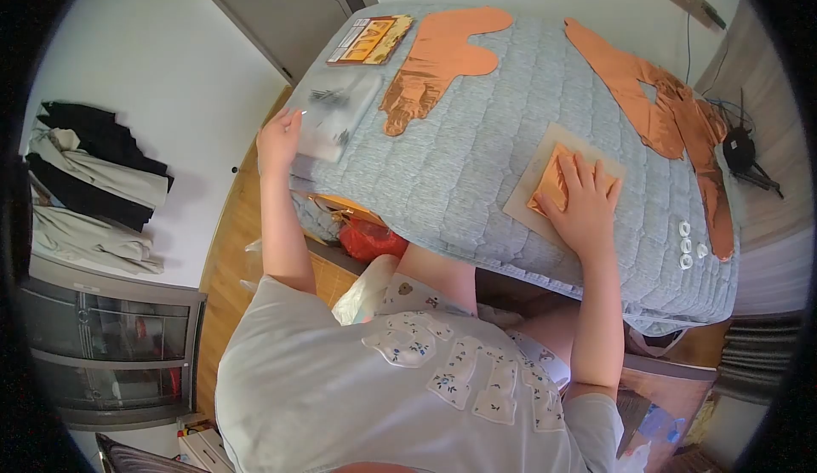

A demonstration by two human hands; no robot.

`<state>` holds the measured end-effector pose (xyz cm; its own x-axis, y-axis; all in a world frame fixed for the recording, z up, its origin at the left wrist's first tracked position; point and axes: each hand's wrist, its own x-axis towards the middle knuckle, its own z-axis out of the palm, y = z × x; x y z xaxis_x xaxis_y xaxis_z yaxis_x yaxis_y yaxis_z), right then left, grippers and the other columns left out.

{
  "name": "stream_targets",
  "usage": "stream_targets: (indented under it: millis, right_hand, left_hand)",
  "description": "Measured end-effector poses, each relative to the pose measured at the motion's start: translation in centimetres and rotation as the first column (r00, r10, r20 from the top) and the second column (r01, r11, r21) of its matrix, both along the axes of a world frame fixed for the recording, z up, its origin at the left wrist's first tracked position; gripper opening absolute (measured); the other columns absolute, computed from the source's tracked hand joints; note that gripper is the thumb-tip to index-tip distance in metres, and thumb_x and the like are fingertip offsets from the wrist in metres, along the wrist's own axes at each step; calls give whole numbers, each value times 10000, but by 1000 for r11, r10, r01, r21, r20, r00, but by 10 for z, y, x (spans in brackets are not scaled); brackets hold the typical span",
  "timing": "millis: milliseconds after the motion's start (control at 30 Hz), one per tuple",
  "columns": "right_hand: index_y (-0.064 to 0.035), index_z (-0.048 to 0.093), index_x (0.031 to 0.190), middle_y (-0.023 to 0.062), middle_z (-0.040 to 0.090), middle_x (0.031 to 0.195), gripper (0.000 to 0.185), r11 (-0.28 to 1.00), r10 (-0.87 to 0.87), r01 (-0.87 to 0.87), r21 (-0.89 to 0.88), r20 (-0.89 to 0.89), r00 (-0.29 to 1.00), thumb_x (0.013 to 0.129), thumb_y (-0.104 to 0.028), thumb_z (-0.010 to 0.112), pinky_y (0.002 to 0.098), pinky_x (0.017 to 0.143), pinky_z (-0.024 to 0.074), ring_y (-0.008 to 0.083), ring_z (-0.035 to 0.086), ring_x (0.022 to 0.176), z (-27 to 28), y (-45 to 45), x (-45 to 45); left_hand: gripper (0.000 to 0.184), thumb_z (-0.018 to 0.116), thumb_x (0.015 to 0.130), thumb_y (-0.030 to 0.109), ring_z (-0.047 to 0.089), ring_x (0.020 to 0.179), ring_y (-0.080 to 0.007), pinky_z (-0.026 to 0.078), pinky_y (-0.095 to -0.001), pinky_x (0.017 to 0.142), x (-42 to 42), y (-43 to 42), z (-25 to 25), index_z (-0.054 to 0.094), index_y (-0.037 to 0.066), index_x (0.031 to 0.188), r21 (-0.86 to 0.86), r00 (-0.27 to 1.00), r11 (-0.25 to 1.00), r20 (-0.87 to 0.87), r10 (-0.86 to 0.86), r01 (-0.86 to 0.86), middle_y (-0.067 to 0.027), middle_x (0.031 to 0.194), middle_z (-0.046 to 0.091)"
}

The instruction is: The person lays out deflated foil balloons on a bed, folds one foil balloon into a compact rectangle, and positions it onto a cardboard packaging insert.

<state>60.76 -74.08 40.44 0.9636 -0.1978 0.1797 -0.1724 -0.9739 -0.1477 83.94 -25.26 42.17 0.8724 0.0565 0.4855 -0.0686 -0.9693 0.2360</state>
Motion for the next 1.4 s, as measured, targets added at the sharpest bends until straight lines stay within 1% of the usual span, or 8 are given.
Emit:
stream_targets:
  millis: [200, 267, 400, 533, 700, 1000, 1100, 1400]
  right_hand:
    - [-172, 482, 1531, 116, 406, 1620, 721, 1000, 3, -2, -9, 10, 1000, 902, -456, 690, 638, 1224, 144, 432, 297, 1509, 1, 0, 0]
    - [-173, 485, 1529, 116, 413, 1615, 721, 1000, 6, -6, -1, 19, 1000, 901, -459, 692, 632, 1224, 148, 433, 298, 1508, 0, 0, 0]
    - [-177, 487, 1526, 121, 425, 1605, 738, 999, 31, -33, 36, 34, 999, 886, -472, 704, 621, 1222, 159, 436, 298, 1507, 0, -3, -2]
    - [-181, 485, 1527, 122, 430, 1598, 759, 997, 41, -42, 64, 10, 999, 869, -483, 715, 621, 1216, 179, 441, 301, 1505, 3, -2, -21]
    - [-201, 474, 1533, 117, 434, 1587, 791, 992, 97, -99, 76, 33, 995, 849, -505, 728, 644, 1216, 183, 447, 304, 1500, 4, 1, -54]
    - [-233, 435, 1560, 100, 416, 1604, 790, 999, -44, 43, 21, 18, 999, 896, -613, 634, 717, 1191, 145, 441, 293, 1513, -10, -27, -15]
    - [-242, 427, 1564, 94, 410, 1613, 790, 996, -85, 85, -4, 2, 996, 904, -630, 619, 727, 1187, 136, 442, 290, 1516, -12, -42, 0]
    - [-249, 402, 1575, 93, 389, 1632, 817, 969, -248, 248, -22, -3, 969, 908, -693, 559, 729, 1186, 102, 447, 275, 1525, -16, -44, 28]
  left_hand:
    - [345, 639, 996, 322, 661, 1219, -281, 471, -370, 1061, 8, 2, 4, 772, 63, 1181, -422, 994, 901, 8, -109, 102, -154, 1319, 700]
    - [275, 684, 970, 227, 682, 1178, -314, 469, -404, 1070, 15, 4, -4, 777, 47, 1156, -717, 958, 638, 247, -145, 281, -148, 1222, 745]
    - [218, 714, 949, 152, 661, 1221, -273, 431, -439, 1114, -34, -62, 10, 784, 45, 1125, -738, 899, 519, 404, -171, 431, -153, 1240, 738]
    - [98, 749, 905, 137, 605, 1309, -333, 348, -557, 1173, -89, -134, -6, 739, 41, 921, -357, 826, 748, 319, -465, 559, -186, 1342, 680]
    - [237, 750, 913, 238, 550, 1346, -408, 425, -545, 1113, -135, -201, -26, 707, 83, 1088, -275, 572, 566, -68, -818, 777, -237, 1421, 604]
    - [492, 657, 967, 361, 544, 1247, -351, 445, -539, 1040, -159, -242, 11, 590, 163, 1413, 110, 647, 681, -452, -614, 724, -179, 1398, 562]
    - [497, 618, 991, 366, 493, 1348, -365, 375, -568, 1120, -135, -256, -8, 564, 213, 1461, 76, 538, 534, -180, -823, 842, -189, 1479, 513]
    - [517, 500, 1059, 399, 284, 1531, -414, 262, -565, 1227, -115, -288, -41, 475, 217, 1541, 13, 482, 503, -304, -821, 864, -199, 1646, 337]
